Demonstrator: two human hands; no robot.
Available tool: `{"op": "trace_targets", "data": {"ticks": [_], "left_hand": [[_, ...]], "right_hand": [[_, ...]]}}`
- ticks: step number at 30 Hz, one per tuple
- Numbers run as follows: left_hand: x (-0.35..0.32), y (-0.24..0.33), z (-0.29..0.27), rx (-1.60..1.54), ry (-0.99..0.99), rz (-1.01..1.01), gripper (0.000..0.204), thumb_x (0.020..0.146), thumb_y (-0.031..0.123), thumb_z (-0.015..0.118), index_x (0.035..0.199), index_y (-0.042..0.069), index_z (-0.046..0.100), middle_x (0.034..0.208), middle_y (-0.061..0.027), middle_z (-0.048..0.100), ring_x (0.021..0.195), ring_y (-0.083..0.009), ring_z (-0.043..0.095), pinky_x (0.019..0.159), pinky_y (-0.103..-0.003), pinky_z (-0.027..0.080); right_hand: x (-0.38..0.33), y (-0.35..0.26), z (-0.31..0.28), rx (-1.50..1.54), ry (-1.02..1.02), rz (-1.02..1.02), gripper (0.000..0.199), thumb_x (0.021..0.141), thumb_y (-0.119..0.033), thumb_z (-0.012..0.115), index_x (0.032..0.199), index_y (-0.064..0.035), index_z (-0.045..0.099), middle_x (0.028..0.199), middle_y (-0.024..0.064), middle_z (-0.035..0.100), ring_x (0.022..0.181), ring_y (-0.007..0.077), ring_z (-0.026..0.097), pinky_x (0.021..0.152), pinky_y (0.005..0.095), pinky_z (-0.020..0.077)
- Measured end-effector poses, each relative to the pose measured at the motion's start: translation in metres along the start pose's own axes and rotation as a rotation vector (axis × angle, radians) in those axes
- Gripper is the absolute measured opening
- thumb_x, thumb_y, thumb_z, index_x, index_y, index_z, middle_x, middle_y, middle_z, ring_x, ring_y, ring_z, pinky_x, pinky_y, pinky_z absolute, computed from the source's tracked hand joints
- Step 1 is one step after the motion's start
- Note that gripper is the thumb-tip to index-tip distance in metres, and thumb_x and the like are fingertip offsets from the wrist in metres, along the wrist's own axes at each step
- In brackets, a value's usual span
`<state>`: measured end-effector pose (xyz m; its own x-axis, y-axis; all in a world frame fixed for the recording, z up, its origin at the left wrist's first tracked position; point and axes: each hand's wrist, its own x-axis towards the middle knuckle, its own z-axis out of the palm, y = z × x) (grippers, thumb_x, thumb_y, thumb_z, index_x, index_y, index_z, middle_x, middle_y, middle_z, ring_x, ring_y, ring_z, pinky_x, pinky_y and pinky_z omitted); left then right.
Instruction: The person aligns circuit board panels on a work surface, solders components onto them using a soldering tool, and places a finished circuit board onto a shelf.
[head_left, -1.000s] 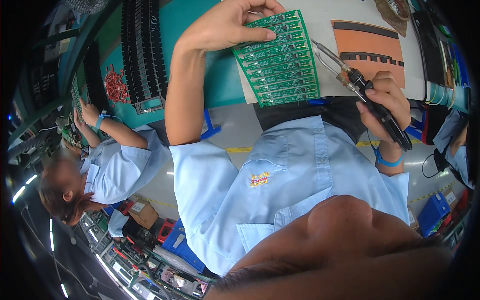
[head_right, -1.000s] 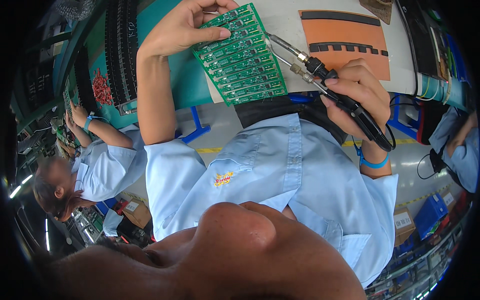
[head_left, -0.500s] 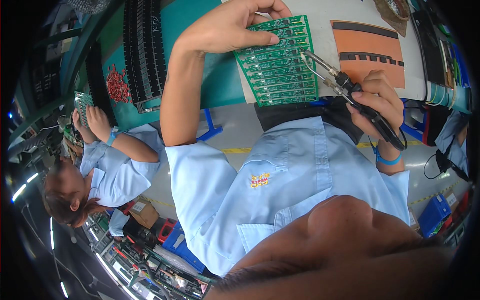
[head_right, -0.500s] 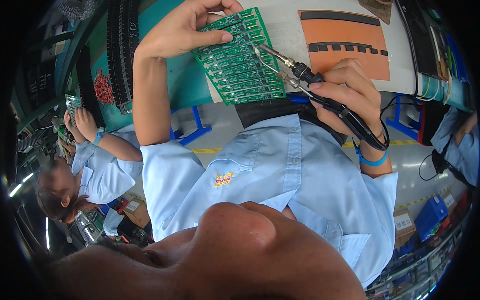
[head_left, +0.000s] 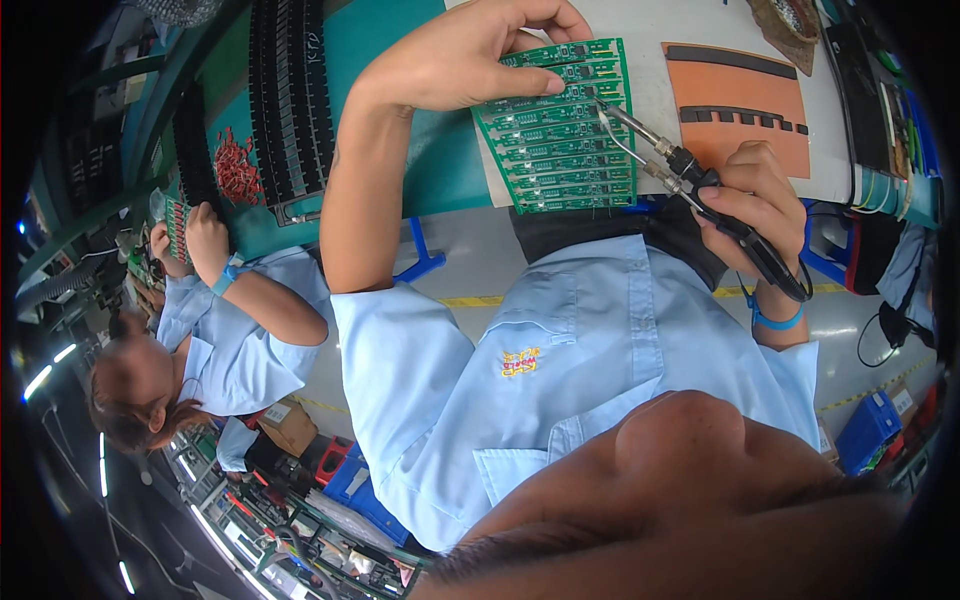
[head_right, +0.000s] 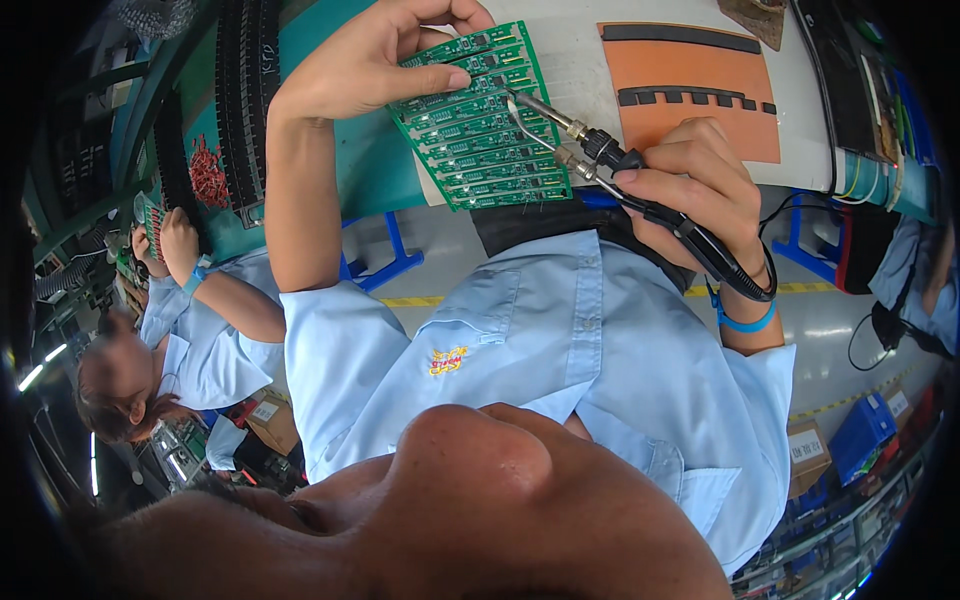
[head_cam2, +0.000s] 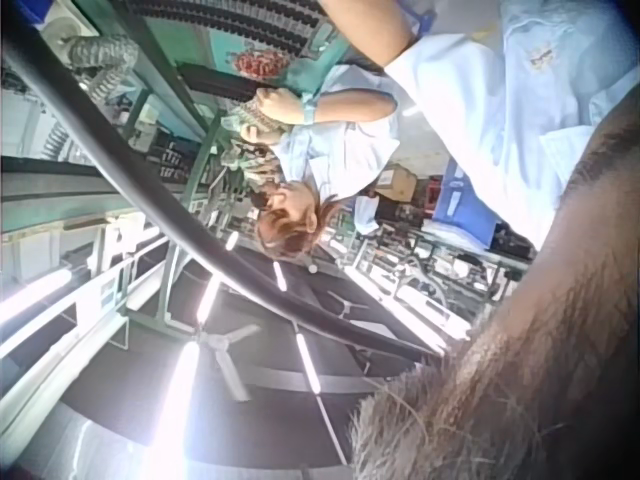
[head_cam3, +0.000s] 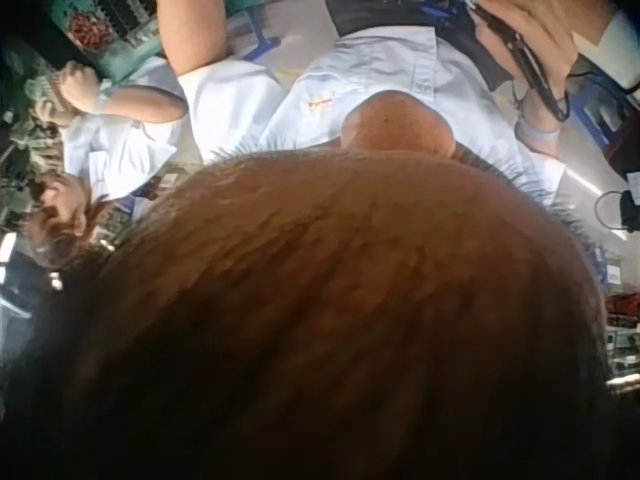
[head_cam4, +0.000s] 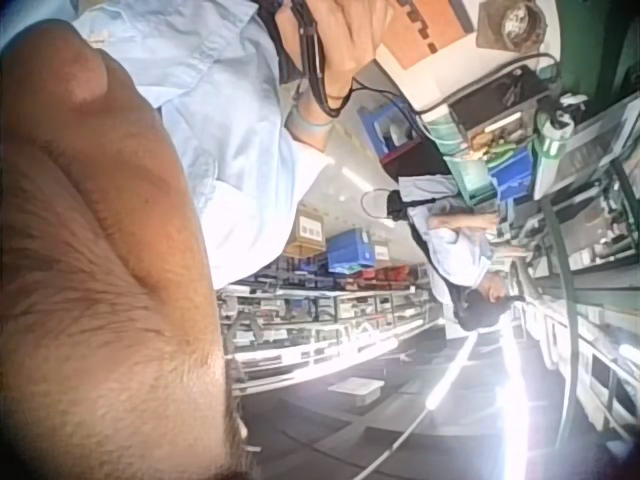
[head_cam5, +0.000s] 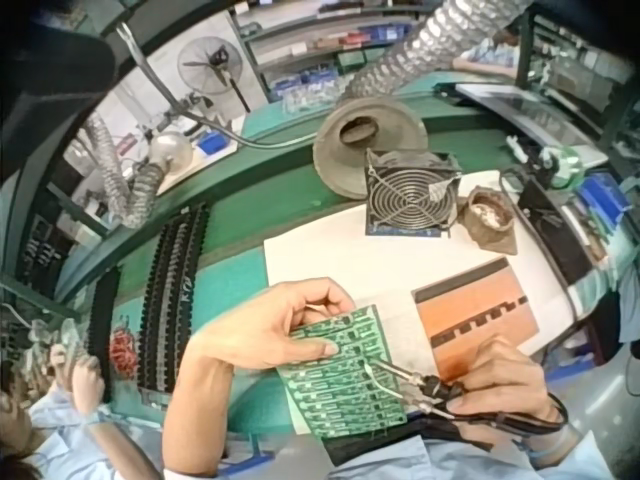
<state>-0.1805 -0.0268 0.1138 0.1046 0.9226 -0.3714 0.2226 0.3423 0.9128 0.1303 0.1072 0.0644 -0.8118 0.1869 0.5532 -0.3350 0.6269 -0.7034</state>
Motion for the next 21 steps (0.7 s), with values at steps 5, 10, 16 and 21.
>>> {"op": "trace_targets", "data": {"ticks": [5, 10, 16, 21], "left_hand": [[-0.0005, -0.0015, 0.0, -0.004, 0.002, 0.002, 0.043, 0.084, -0.015, 0.066, 0.124, 0.0, 0.06, 0.12, -0.0075, 0.063, 0.104, -0.0103, 0.057, 0.088, -0.02, 0.048], [-0.0012, -0.0019, 0.0023, -0.004, 0.007, 0.005, 0.043, 0.084, -0.015, 0.066, 0.125, 0.0, 0.06, 0.12, -0.0073, 0.063, 0.104, -0.0101, 0.057, 0.089, -0.019, 0.048], [-0.0029, -0.0027, 0.0028, -0.002, 0.013, 0.007, 0.043, 0.084, -0.015, 0.066, 0.125, 0.0, 0.059, 0.12, -0.0071, 0.063, 0.104, -0.0098, 0.057, 0.089, -0.019, 0.047], [-0.0029, -0.0034, 0.002, 0.0, 0.017, 0.007, 0.044, 0.085, -0.015, 0.066, 0.125, 0.0, 0.059, 0.12, -0.0069, 0.063, 0.104, -0.0096, 0.057, 0.089, -0.019, 0.047]], "right_hand": [[0.0001, -0.0003, -0.0013, -0.008, -0.003, -0.006, 0.031, 0.071, -0.005, 0.08, 0.101, -0.0038, 0.078, 0.086, 0.01, 0.067, 0.077, 0.0242, 0.057, 0.076, 0.0353, 0.0488], [-0.0009, -0.0012, -0.0018, -0.014, -0.006, -0.013, 0.029, 0.071, -0.006, 0.079, 0.1, -0.0035, 0.078, 0.086, 0.0099, 0.067, 0.077, 0.0244, 0.056, 0.075, 0.0354, 0.0488], [-0.0008, -0.0037, -0.003, -0.012, -0.012, -0.016, 0.028, 0.071, -0.006, 0.079, 0.099, -0.0032, 0.079, 0.086, 0.0101, 0.066, 0.077, 0.0245, 0.056, 0.076, 0.0359, 0.0489], [-0.0058, -0.0041, -0.0064, -0.027, 0.006, -0.043, 0.029, 0.071, -0.005, 0.079, 0.099, -0.0022, 0.078, 0.086, 0.01, 0.066, 0.078, 0.0247, 0.056, 0.076, 0.0363, 0.0489]]}}
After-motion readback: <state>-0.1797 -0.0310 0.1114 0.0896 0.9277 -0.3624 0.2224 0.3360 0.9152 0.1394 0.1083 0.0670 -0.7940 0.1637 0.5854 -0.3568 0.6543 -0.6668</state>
